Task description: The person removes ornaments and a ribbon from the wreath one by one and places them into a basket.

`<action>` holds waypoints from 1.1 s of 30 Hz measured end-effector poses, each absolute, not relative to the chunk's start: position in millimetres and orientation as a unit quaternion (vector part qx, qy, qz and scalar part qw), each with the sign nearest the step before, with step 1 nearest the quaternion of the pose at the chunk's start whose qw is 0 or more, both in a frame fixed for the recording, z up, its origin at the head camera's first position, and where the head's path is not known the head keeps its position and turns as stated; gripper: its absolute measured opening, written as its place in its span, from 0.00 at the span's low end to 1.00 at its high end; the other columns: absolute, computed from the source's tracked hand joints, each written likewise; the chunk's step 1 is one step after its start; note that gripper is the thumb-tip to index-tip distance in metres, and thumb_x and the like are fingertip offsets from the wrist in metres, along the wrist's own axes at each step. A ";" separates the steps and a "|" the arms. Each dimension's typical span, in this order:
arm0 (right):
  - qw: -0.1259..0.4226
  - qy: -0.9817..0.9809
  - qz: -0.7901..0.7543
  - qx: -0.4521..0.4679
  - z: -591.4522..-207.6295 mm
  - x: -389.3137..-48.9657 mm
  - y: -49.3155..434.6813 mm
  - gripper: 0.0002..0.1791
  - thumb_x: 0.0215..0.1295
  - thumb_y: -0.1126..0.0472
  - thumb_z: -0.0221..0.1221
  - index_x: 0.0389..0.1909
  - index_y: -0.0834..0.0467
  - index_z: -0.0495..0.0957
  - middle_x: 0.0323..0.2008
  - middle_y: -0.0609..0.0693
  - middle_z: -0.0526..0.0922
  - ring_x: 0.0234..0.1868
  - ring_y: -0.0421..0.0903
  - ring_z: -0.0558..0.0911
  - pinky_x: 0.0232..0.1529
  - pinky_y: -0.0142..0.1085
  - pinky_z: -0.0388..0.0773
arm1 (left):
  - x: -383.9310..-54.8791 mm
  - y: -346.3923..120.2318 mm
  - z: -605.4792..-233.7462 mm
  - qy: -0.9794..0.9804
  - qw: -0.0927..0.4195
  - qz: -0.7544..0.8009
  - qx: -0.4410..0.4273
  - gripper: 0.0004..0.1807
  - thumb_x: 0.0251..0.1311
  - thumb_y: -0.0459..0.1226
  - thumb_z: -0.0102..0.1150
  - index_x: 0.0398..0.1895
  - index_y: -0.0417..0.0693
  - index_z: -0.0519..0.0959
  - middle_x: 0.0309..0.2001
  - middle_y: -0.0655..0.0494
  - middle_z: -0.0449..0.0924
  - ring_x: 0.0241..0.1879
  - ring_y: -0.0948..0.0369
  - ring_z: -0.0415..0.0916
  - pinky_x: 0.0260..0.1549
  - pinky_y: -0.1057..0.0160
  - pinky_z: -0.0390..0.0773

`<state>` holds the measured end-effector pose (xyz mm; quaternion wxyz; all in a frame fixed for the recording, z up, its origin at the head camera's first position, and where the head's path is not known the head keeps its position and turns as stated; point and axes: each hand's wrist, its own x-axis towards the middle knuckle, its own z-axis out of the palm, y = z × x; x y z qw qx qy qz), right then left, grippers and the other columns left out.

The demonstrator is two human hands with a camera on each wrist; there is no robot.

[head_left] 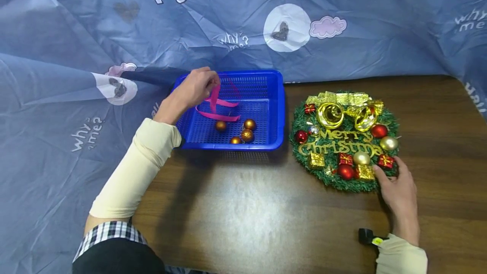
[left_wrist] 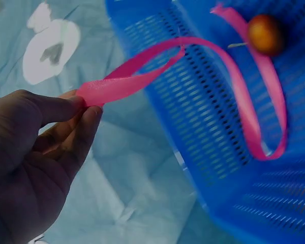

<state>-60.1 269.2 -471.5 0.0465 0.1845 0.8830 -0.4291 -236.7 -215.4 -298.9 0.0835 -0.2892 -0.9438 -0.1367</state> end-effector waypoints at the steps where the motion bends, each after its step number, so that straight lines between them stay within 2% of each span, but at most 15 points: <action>1: 0.046 0.882 -0.430 0.186 -471.6 -59.5 269.1 0.45 0.64 0.40 0.47 0.71 0.60 0.40 0.58 0.76 0.58 0.49 0.67 0.68 0.52 0.61 0.59 | -235.9 -214.8 -304.4 -0.945 0.075 -0.138 -0.286 0.06 0.53 0.23 0.51 0.29 0.37 0.78 0.29 0.46 0.74 0.31 0.53 0.72 0.33 0.55 0.73; 6: 0.047 0.877 -0.439 0.189 -471.9 -58.2 269.1 0.45 0.64 0.39 0.47 0.72 0.58 0.40 0.62 0.75 0.55 0.54 0.68 0.64 0.55 0.62 0.56 | -230.4 -215.6 -327.8 -0.948 0.048 -0.142 -0.281 0.10 0.52 0.23 0.49 0.35 0.36 0.79 0.32 0.44 0.76 0.34 0.51 0.74 0.36 0.53 0.74; 9: 0.045 0.878 -0.438 0.185 -472.3 -57.5 268.6 0.45 0.64 0.39 0.47 0.72 0.58 0.40 0.61 0.75 0.55 0.54 0.68 0.65 0.54 0.62 0.57 | -224.4 -217.2 -333.3 -0.950 0.048 -0.146 -0.273 0.12 0.53 0.24 0.50 0.40 0.38 0.79 0.33 0.44 0.75 0.34 0.51 0.73 0.36 0.54 0.73; 14: 0.029 0.882 -0.433 0.183 -473.6 -57.7 269.4 0.44 0.65 0.41 0.48 0.71 0.60 0.42 0.57 0.75 0.60 0.48 0.66 0.70 0.52 0.60 0.60 | -211.9 -216.6 -330.2 -0.950 0.080 -0.173 -0.247 0.10 0.54 0.27 0.53 0.39 0.40 0.79 0.33 0.46 0.74 0.34 0.54 0.73 0.36 0.56 0.73; 21: 0.030 0.880 -0.435 0.186 -472.4 -59.2 270.5 0.44 0.64 0.41 0.48 0.71 0.59 0.42 0.61 0.75 0.57 0.55 0.69 0.64 0.55 0.62 0.57 | -185.9 -204.2 -330.4 -0.938 0.121 -0.228 -0.232 0.09 0.59 0.34 0.56 0.41 0.40 0.78 0.38 0.47 0.75 0.37 0.55 0.75 0.39 0.59 0.74; 27: 0.027 0.884 -0.433 0.177 -473.1 -61.9 269.6 0.43 0.65 0.41 0.48 0.71 0.60 0.42 0.60 0.75 0.57 0.54 0.69 0.66 0.56 0.61 0.56 | -161.7 -193.3 -335.9 -0.930 0.155 -0.244 -0.226 0.11 0.61 0.38 0.54 0.43 0.43 0.79 0.41 0.51 0.75 0.39 0.56 0.73 0.40 0.59 0.71; 33: 0.032 0.880 -0.440 0.176 -472.9 -63.2 269.9 0.44 0.64 0.40 0.47 0.72 0.58 0.41 0.60 0.75 0.57 0.54 0.69 0.66 0.55 0.62 0.56 | -146.9 -176.6 -348.8 -0.924 0.173 -0.252 -0.229 0.10 0.61 0.37 0.54 0.43 0.45 0.78 0.43 0.52 0.74 0.42 0.57 0.72 0.42 0.59 0.71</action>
